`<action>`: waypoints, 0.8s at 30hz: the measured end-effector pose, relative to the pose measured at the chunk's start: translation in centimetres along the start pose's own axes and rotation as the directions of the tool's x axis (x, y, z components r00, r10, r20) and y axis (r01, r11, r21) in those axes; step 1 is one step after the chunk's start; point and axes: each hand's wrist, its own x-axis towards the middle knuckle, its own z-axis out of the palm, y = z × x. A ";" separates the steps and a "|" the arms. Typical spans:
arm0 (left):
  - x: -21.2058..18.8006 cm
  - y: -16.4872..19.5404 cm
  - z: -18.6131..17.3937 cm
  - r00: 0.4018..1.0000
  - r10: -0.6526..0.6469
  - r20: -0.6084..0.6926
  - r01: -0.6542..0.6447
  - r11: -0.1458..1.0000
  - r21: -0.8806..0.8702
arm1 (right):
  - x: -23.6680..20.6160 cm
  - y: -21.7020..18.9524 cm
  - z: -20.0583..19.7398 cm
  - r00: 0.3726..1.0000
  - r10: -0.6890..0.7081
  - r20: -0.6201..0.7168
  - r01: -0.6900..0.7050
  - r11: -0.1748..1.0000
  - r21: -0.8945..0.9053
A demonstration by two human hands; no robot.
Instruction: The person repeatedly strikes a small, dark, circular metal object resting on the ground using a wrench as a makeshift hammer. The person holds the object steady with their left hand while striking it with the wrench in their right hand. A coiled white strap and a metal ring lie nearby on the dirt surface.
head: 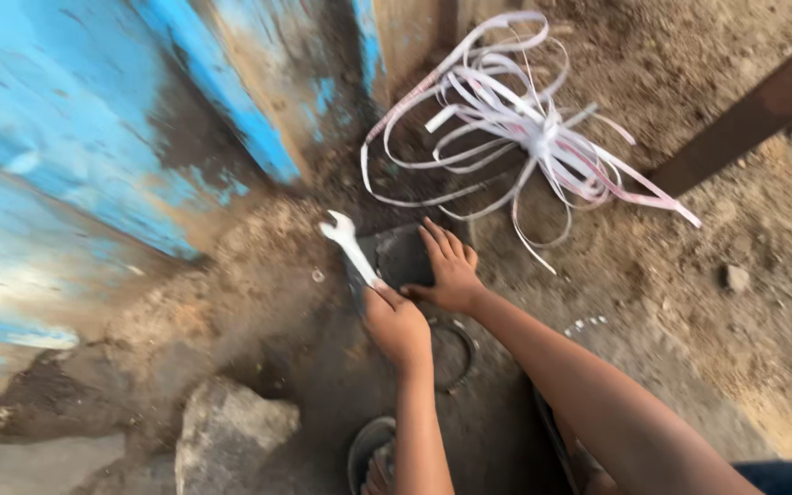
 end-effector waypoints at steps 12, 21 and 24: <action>0.7 0.5 0.4 0.974 0.188 0.130 -0.215 0.945 0.246 | 0.0 0.9 1.3 0.997 -0.027 -0.071 0.027 1.000 0.002; 1.1 -1.3 1.5 0.941 -0.149 0.305 0.055 0.954 0.296 | 0.0 1.3 1.7 0.996 -0.042 -0.074 0.042 0.999 -0.004; 2.8 -2.6 1.5 0.885 -0.295 0.360 0.172 0.926 0.336 | 0.1 1.2 1.5 0.996 -0.031 -0.088 0.028 0.999 -0.043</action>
